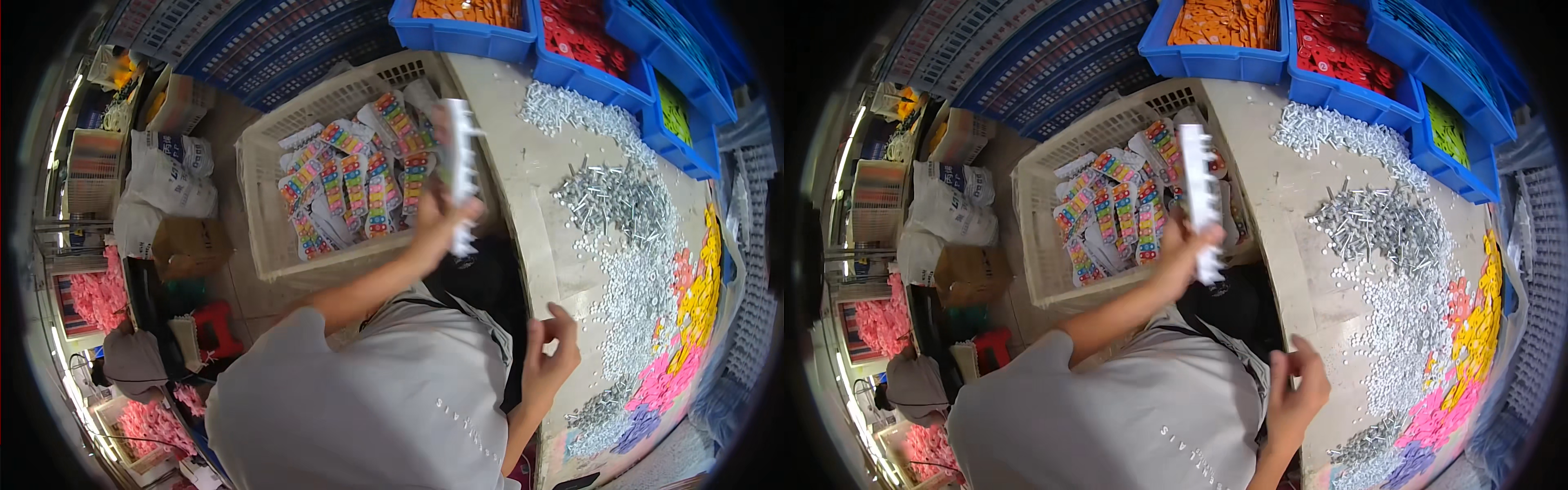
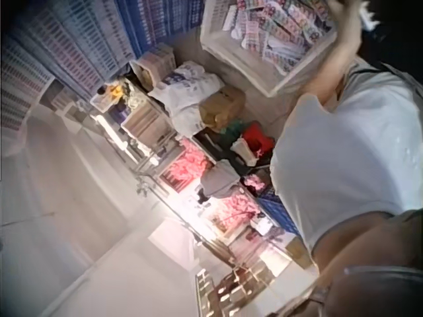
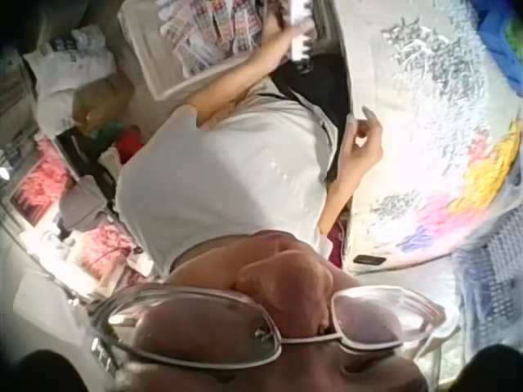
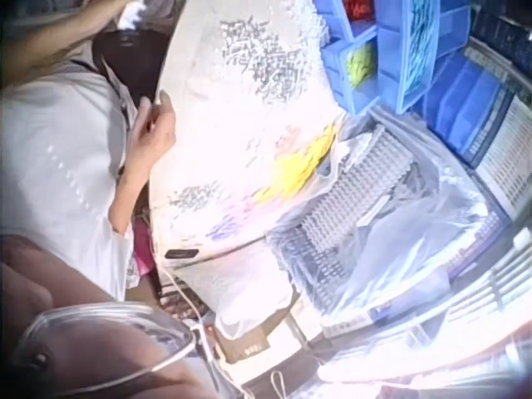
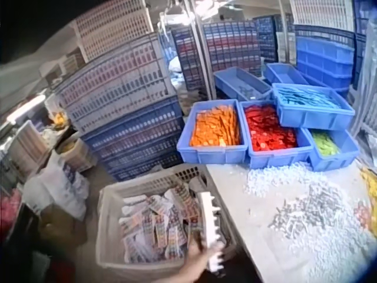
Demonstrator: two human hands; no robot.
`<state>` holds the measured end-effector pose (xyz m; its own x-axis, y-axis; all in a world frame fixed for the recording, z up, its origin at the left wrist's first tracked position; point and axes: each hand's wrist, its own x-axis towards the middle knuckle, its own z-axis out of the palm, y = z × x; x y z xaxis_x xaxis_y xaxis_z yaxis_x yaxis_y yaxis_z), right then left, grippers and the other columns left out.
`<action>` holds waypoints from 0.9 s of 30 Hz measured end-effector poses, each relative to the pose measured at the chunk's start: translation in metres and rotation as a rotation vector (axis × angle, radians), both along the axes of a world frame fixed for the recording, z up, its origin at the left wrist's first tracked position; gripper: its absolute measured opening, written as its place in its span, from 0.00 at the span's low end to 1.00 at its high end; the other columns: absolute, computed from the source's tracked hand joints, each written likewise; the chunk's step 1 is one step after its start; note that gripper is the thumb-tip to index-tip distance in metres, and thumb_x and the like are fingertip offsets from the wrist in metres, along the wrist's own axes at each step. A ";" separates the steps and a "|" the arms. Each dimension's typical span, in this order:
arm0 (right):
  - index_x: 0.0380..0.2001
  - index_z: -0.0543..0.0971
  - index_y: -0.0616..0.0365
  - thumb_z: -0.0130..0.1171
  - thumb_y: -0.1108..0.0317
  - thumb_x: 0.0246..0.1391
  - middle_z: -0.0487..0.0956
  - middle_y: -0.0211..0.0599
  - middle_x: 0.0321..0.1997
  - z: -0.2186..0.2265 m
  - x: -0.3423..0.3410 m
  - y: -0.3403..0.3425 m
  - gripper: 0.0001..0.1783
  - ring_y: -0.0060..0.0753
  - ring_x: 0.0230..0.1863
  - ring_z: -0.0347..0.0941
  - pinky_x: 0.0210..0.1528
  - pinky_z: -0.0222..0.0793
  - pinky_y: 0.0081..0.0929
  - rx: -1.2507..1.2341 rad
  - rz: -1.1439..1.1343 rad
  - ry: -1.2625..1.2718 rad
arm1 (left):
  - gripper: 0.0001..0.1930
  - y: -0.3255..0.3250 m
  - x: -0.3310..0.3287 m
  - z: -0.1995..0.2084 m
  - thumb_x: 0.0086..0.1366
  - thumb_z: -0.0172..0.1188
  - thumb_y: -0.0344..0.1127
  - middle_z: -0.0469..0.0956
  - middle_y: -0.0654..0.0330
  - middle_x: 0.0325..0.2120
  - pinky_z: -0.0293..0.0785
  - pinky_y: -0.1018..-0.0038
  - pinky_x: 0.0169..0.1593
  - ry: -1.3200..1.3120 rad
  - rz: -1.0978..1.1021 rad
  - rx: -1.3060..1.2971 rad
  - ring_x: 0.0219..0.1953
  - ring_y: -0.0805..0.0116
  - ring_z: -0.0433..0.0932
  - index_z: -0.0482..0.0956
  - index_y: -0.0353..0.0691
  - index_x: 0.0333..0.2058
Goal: Assemble small toy xylophones by placing metal pins and colorful keys onto plastic bases.
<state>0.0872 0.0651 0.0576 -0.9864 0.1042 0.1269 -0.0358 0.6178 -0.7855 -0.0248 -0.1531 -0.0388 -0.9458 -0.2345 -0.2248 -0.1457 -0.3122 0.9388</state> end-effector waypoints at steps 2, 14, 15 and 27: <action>0.45 0.80 0.63 0.66 0.76 0.56 0.73 0.34 0.22 -0.018 0.002 0.015 0.13 0.25 0.23 0.68 0.28 0.64 0.25 0.026 -0.118 -0.043 | 0.28 -0.070 -0.013 -0.062 0.57 0.74 0.36 0.74 0.64 0.35 0.76 0.74 0.39 -0.147 0.133 -0.234 0.35 0.72 0.77 0.66 0.40 0.50; 0.44 0.76 0.59 0.53 0.66 0.70 0.67 0.22 0.22 -0.082 0.014 0.046 0.08 0.11 0.21 0.58 0.22 0.50 0.14 -0.488 -0.561 -0.030 | 0.30 -0.289 0.035 -0.301 0.40 0.79 0.49 0.85 0.57 0.31 0.76 0.65 0.41 -0.879 0.085 -0.901 0.31 0.67 0.81 0.86 0.33 0.38; 0.43 0.76 0.59 0.54 0.66 0.70 0.68 0.22 0.22 -0.085 0.015 0.046 0.08 0.11 0.21 0.58 0.22 0.51 0.13 -0.448 -0.552 -0.025 | 0.30 -0.272 0.025 -0.300 0.41 0.80 0.49 0.85 0.56 0.33 0.76 0.65 0.42 -0.862 0.172 -0.861 0.34 0.67 0.81 0.87 0.33 0.39; 0.40 0.77 0.60 0.55 0.67 0.69 0.71 0.22 0.24 -0.078 0.014 0.034 0.07 0.11 0.22 0.62 0.23 0.54 0.13 -0.362 -0.579 -0.025 | 0.29 -0.246 -0.100 -0.299 0.54 0.75 0.37 0.82 0.49 0.45 0.76 0.64 0.48 -0.532 0.519 -0.867 0.45 0.57 0.81 0.77 0.29 0.51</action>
<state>0.1007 0.0995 -0.0207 -0.7607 0.6480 -0.0374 0.2421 0.2298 -0.9426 -0.1248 -0.3989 -0.3380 -0.5230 -0.8409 -0.1395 -0.6318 0.2726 0.7256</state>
